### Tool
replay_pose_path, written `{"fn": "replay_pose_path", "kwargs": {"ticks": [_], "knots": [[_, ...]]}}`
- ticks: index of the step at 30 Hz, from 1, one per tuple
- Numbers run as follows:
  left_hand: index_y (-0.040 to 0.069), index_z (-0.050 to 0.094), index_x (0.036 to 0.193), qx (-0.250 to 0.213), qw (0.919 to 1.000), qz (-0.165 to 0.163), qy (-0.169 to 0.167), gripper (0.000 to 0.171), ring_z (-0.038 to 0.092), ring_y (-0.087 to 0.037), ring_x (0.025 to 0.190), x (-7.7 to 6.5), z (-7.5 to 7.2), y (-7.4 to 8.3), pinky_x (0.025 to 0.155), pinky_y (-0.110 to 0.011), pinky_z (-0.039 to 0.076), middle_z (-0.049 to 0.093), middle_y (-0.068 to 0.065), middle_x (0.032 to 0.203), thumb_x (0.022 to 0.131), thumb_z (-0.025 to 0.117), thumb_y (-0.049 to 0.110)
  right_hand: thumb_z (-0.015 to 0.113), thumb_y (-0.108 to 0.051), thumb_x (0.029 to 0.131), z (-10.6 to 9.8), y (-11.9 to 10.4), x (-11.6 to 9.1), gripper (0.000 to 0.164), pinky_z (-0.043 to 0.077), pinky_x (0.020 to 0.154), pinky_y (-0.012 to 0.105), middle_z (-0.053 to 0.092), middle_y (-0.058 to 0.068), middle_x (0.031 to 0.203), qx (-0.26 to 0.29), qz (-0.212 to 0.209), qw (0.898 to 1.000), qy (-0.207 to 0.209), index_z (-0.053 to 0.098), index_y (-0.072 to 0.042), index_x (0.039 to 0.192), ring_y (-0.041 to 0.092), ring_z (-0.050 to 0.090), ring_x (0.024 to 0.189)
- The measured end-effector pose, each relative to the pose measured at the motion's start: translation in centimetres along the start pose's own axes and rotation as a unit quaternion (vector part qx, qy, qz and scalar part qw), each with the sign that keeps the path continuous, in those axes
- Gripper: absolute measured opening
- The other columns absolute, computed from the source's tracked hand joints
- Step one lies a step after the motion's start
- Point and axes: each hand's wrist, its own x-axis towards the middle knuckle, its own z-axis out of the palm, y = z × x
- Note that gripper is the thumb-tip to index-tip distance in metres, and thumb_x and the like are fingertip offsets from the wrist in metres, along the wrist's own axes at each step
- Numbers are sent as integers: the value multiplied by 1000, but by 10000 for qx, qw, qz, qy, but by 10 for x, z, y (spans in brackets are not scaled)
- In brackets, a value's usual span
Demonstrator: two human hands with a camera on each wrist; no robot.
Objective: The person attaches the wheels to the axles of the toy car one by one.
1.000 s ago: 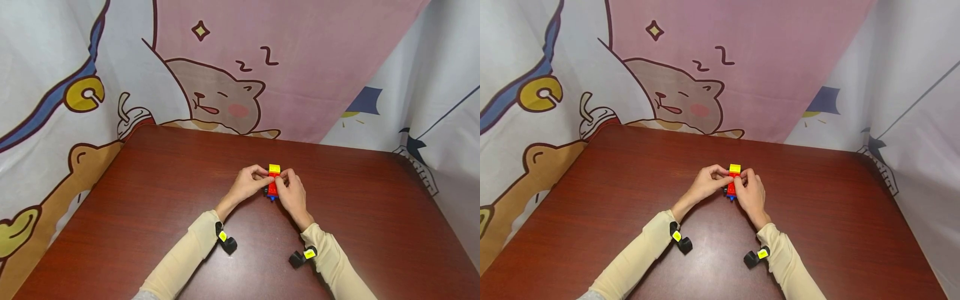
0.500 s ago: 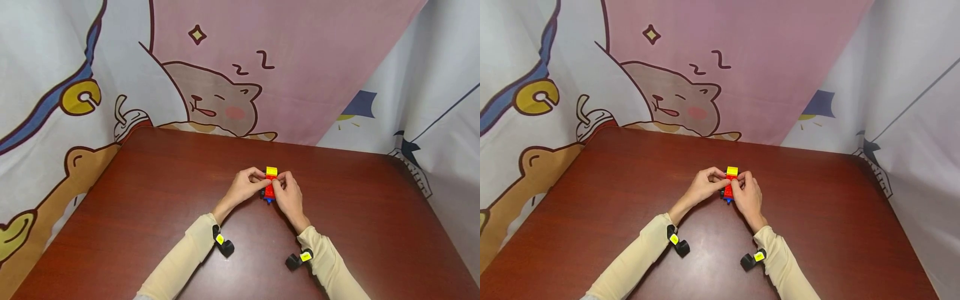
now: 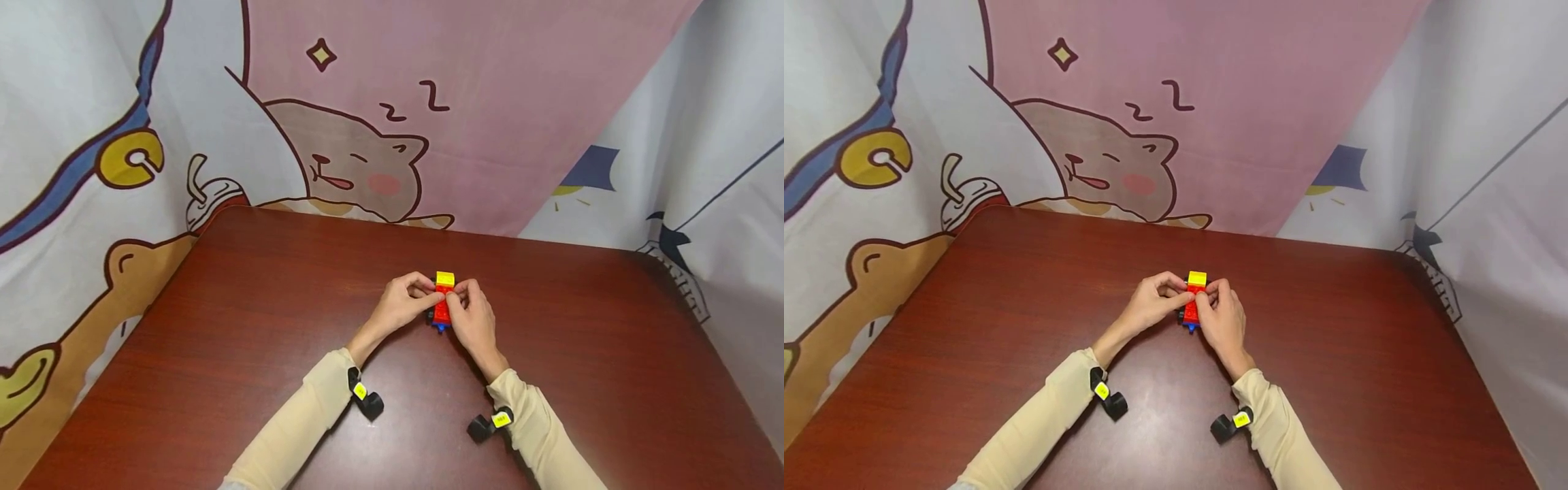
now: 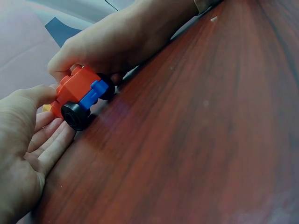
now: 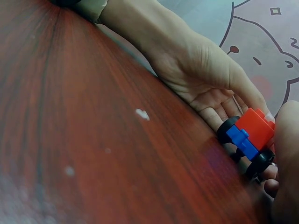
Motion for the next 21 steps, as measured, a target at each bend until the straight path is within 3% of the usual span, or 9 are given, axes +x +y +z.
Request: {"fn": "replay_pose_path", "kwargs": {"ticks": [21], "knots": [[8,69,99,3,10000,49,-59,25,66,-11,75,-2,1,0,65,-19,54,73,-6,92,86,80,27,56,-26,93,0,1,-2,17,39,66,33,60,9,83,19,-39,10000,10,58,-10,101,22,53,74]]}}
